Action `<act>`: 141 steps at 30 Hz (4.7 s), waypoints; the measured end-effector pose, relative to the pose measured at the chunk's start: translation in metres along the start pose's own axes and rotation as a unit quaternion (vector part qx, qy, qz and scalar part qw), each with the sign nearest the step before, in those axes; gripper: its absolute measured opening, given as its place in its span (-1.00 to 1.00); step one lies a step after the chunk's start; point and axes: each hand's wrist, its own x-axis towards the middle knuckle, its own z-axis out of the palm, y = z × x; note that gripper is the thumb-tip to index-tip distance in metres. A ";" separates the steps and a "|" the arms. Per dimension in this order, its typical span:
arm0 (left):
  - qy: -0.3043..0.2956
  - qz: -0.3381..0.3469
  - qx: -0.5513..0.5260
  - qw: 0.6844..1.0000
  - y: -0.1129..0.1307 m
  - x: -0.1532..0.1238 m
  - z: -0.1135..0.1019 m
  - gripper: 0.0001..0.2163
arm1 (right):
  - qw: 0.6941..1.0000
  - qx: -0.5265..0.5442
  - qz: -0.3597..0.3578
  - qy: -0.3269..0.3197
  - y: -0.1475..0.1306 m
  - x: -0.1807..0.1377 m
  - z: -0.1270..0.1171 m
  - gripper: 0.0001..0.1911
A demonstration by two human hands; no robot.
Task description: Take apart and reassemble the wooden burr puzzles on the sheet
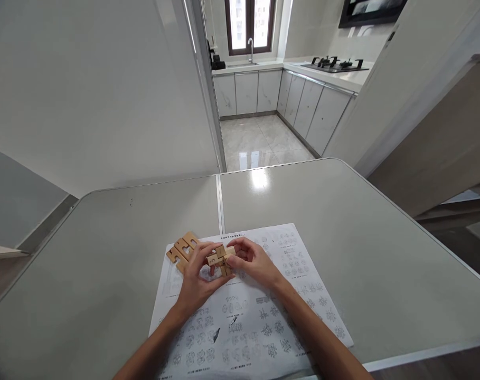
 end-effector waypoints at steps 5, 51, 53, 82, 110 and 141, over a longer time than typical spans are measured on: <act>-0.028 -0.020 0.004 0.999 0.004 0.001 0.000 -0.45 | 0.999 0.001 0.009 -0.040 0.001 -0.001 0.002 -0.51; 0.005 -0.130 -0.117 0.985 0.004 0.006 0.003 -0.75 | 0.924 0.306 -0.058 0.220 0.013 0.016 -0.043 -0.71; 0.004 -0.126 -0.115 0.985 0.004 0.006 0.004 -0.76 | 0.920 0.314 -0.065 0.225 0.014 0.016 -0.045 -0.71; 0.145 -0.077 0.362 0.918 -0.029 0.012 -0.032 -0.64 | 0.885 0.396 -0.001 0.246 -0.011 0.010 -0.021 -0.71; 0.059 -0.140 0.095 0.984 -0.020 0.007 -0.015 -0.73 | 0.976 -0.175 -0.082 0.101 -0.006 -0.002 0.000 -0.71; -0.178 -0.014 0.194 0.965 -0.026 0.016 -0.080 0.15 | 0.908 -0.396 -0.134 0.020 0.006 -0.006 0.005 -0.18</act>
